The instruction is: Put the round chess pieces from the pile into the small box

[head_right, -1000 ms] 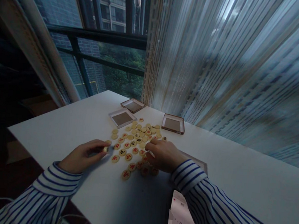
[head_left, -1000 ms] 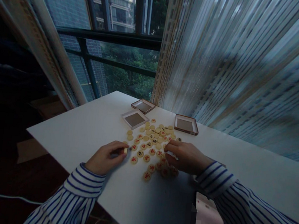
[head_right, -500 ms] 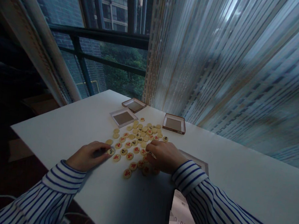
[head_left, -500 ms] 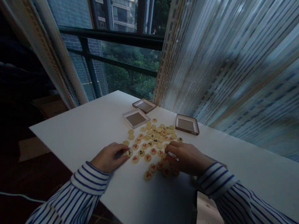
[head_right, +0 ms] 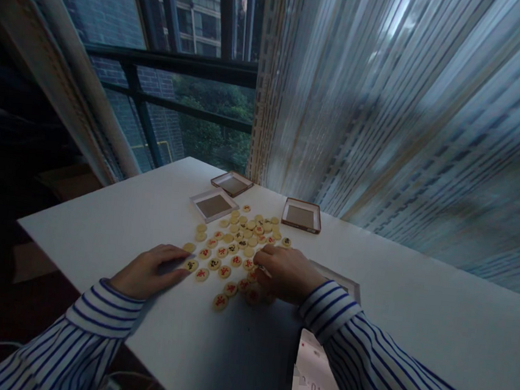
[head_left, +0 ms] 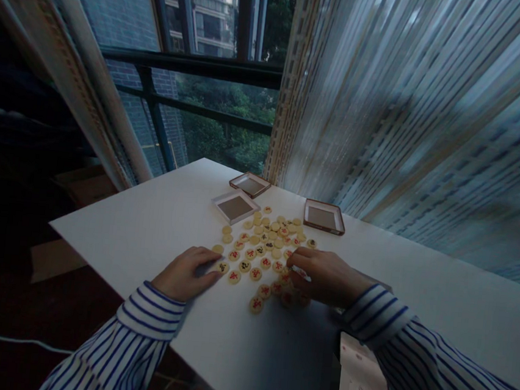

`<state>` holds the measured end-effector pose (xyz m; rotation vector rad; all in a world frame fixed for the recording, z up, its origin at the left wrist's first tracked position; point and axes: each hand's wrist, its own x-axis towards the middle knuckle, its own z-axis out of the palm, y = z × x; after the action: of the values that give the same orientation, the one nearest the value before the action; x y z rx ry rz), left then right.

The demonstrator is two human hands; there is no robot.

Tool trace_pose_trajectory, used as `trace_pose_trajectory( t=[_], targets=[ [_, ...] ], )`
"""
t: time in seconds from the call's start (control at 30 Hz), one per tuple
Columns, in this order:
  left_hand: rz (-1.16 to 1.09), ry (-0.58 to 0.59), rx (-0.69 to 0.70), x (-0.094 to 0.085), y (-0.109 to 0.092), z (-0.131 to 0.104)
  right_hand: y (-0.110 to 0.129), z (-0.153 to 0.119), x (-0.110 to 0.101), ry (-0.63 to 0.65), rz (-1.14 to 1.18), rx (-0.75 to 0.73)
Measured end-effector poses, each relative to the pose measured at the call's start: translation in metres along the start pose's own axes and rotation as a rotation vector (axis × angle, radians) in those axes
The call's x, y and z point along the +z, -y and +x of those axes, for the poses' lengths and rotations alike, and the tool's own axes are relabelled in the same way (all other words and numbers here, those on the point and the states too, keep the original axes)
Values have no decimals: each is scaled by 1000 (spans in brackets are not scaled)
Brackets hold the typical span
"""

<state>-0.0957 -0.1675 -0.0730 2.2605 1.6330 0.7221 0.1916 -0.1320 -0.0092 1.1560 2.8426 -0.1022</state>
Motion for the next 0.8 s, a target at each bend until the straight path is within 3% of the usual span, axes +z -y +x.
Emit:
trace_pose_trajectory(
  t=[0.17,0.33,0.43,0.67,0.8],
  targets=[
    [63,-95,-60,-4,7,12,0,-1,-2,3,3,1],
    [91,16,-32,-5,10,28,1,-1,-3,0,8,-4],
    [66,23,-30,-5,10,30,1,-2,-2,11,12,3],
    [-267,-26,-162,-2,13,22,4,-1,-3,37,12,10],
    [-384,-58,-94,-1,12,20,8,2,-2,36,12,-9]
  ],
)
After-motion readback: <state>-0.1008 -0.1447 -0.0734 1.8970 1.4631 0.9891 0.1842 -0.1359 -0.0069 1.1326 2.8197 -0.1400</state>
